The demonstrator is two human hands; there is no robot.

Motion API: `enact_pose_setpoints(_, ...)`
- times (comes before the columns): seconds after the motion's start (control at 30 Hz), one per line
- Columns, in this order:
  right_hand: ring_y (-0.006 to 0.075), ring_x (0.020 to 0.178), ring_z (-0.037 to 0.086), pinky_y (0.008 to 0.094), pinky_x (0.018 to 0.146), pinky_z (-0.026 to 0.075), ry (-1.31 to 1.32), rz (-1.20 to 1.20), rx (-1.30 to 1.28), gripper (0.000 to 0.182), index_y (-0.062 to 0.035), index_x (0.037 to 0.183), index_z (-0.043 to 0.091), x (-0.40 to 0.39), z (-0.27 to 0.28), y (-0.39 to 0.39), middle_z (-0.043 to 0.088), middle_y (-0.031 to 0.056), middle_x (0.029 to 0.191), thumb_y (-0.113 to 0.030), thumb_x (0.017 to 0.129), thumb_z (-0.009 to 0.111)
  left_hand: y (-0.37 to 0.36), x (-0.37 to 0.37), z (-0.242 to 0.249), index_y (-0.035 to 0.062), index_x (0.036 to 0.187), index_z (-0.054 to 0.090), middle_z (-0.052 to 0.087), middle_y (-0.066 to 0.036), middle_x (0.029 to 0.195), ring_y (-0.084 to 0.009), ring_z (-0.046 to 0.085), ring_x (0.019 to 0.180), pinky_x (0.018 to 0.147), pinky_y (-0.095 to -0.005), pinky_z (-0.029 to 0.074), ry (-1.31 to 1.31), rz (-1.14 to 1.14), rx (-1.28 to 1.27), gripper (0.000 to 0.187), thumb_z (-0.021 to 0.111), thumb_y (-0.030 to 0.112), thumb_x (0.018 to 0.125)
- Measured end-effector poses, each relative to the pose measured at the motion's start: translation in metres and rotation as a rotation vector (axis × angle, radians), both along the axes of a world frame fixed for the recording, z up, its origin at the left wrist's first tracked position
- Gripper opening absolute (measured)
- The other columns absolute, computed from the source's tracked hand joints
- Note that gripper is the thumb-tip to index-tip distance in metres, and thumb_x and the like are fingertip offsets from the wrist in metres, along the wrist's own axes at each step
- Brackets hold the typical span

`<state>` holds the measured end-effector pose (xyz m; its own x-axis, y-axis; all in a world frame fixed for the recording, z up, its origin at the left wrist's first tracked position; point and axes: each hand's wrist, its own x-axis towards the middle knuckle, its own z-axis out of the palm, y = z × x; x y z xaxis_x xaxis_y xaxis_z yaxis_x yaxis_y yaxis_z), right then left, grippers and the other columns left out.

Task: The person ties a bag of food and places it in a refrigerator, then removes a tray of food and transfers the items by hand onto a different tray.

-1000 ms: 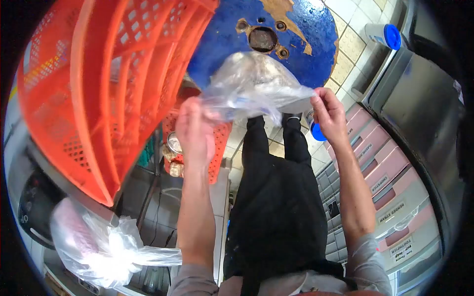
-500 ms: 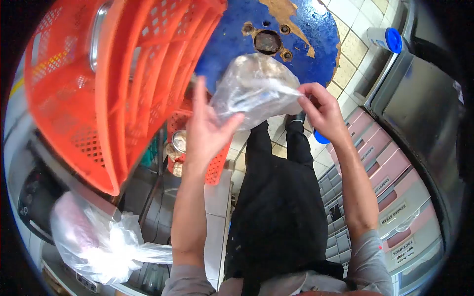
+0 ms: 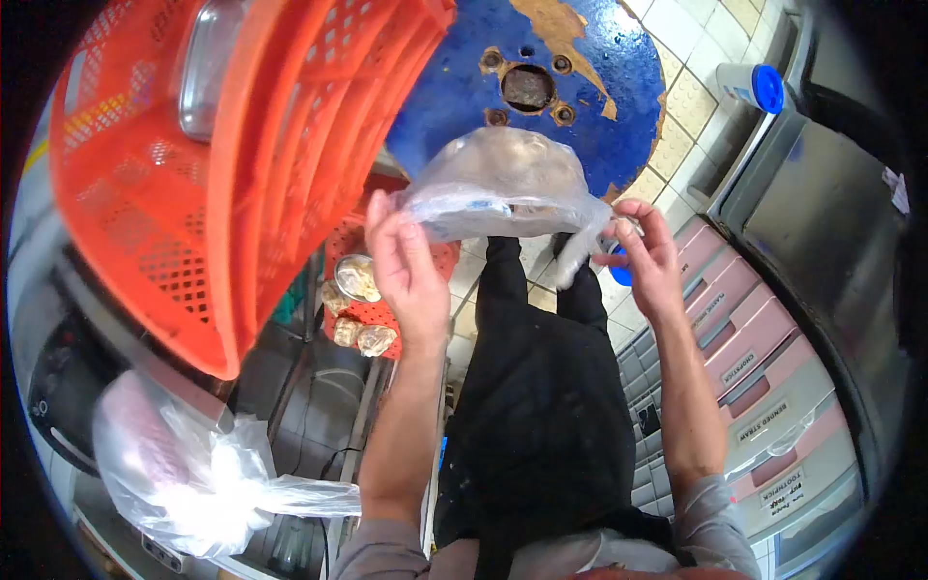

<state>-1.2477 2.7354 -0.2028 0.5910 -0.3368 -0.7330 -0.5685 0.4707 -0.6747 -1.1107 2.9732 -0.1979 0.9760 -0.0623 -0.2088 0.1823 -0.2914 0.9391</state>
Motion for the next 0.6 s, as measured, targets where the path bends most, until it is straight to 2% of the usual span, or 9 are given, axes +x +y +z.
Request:
enact_pose_setpoints(0.03, 0.02, 0.106, 0.064, 0.0363, 0.079, 0.061, 0.062, -0.057, 0.068, 0.037, -0.0063, 0.133, 0.05, -0.004, 0.003, 0.003, 0.057, 0.0086, 0.125, -0.024, 0.102, 0.061, 0.001, -0.001, -0.002, -0.0016, 0.119, 0.057, 0.058, -0.015, 0.134, -0.0224, 0.053, 0.126, 0.109, -0.0365, 0.041, -0.122, 0.01, 0.126, 0.02, 0.048, 0.011, 0.107)
enact_pose_setpoints(0.07, 0.0216, 0.111, 0.063, 0.0389, 0.079, 0.061, 0.078, -0.043, 0.172, 0.044, -0.0067, 0.137, 0.049, -0.011, 0.005, 0.006, 0.056, 0.0095, 0.127, -0.032, 0.103, 0.059, 0.001, -0.003, -0.001, -0.0016, 0.119, 0.057, 0.058, -0.015, 0.134, -0.0224, 0.053, 0.126, 0.109, -0.0365, 0.041, -0.123, 0.013, 0.123, 0.02, 0.048, 0.011, 0.107)
enact_pose_setpoints(0.13, 0.0216, 0.11, 0.063, 0.0398, 0.08, 0.061, 0.138, 0.015, 0.308, 0.047, -0.006, 0.137, 0.051, -0.017, 0.011, 0.015, 0.057, 0.0106, 0.128, -0.04, 0.105, 0.053, 0.005, -0.007, 0.005, -0.0017, 0.124, 0.056, 0.062, -0.012, 0.125, -0.0194, 0.058, 0.117, 0.103, -0.0348, 0.045, 0.118, 0.12, -0.115, 0.022, 0.049, 0.01, 0.106)
enact_pose_setpoints(0.27, 0.0233, 0.111, 0.063, 0.0407, 0.081, 0.061, 0.141, 0.185, 0.481, 0.059, -0.0034, 0.142, 0.049, -0.006, 0.01, 0.041, 0.057, 0.0136, 0.133, -0.05, 0.105, 0.048, 0.001, -0.003, 0.018, -0.0012, 0.125, 0.055, 0.063, -0.008, 0.117, -0.0155, 0.059, 0.109, 0.097, -0.0327, 0.048, 0.163, 0.091, -0.189, 0.022, 0.051, 0.009, 0.106)
enact_pose_setpoints(0.37, 0.0245, 0.115, 0.062, 0.0422, 0.082, 0.061, 0.086, 0.211, 0.683, 0.066, -0.0033, 0.146, 0.045, 0.019, 0.002, 0.074, 0.057, 0.0148, 0.134, -0.055, 0.105, 0.044, 0.014, -0.024, 0.01, -0.0008, 0.125, 0.055, 0.063, -0.011, 0.12, -0.0164, 0.06, 0.11, 0.099, -0.0327, 0.047, 0.188, -0.101, -0.121, 0.022, 0.053, 0.007, 0.104)
enact_pose_setpoints(0.4, 0.025, 0.115, 0.062, 0.0424, 0.083, 0.061, 0.08, 0.165, 0.774, 0.069, -0.0031, 0.146, 0.045, 0.027, -0.001, 0.088, 0.058, 0.0144, 0.134, -0.058, 0.105, 0.041, 0.014, -0.032, 0.009, -0.0003, 0.121, 0.058, 0.065, -0.011, 0.117, -0.0193, 0.062, 0.111, 0.103, -0.0364, 0.045, 0.06, -0.277, 0.013, 0.021, 0.055, 0.006, 0.102)
enact_pose_setpoints(0.5, 0.0238, 0.113, 0.063, 0.0405, 0.079, 0.06, 0.054, -0.209, 0.988, 0.054, -0.0021, 0.139, 0.053, 0.037, -0.024, 0.126, 0.062, 0.0099, 0.128, -0.043, 0.104, 0.055, 0.013, -0.034, 0.023, 0.0005, 0.114, 0.063, 0.069, -0.011, 0.11, -0.0258, 0.064, 0.112, 0.109, -0.0444, 0.04, -0.183, -0.647, 0.298, 0.02, 0.059, 0.006, 0.096)
enact_pose_setpoints(0.53, 0.0216, 0.1, 0.067, 0.0363, 0.07, 0.06, -0.108, -0.177, 0.656, 0.038, -0.0013, 0.128, 0.06, 0.039, -0.024, 0.131, 0.067, 0.0085, 0.114, -0.029, 0.102, 0.06, 0.011, -0.03, 0.031, 0.0006, 0.11, 0.065, 0.071, -0.011, 0.105, -0.0294, 0.064, 0.113, 0.111, -0.0489, 0.037, -0.297, -0.841, 0.441, 0.02, 0.062, 0.007, 0.092)
enact_pose_setpoints(0.6, 0.0196, 0.089, 0.067, 0.0342, 0.065, 0.057, -0.048, -0.178, 0.618, 0.031, -0.0003, 0.121, 0.063, 0.047, -0.016, 0.126, 0.067, 0.0079, 0.105, -0.024, 0.101, 0.059, 0.014, -0.015, 0.041, 0.0036, 0.106, 0.066, 0.07, -0.008, 0.102, -0.0309, 0.063, 0.115, 0.112, -0.0521, 0.035, -0.32, -0.787, 0.378, 0.018, 0.065, 0.01, 0.089)
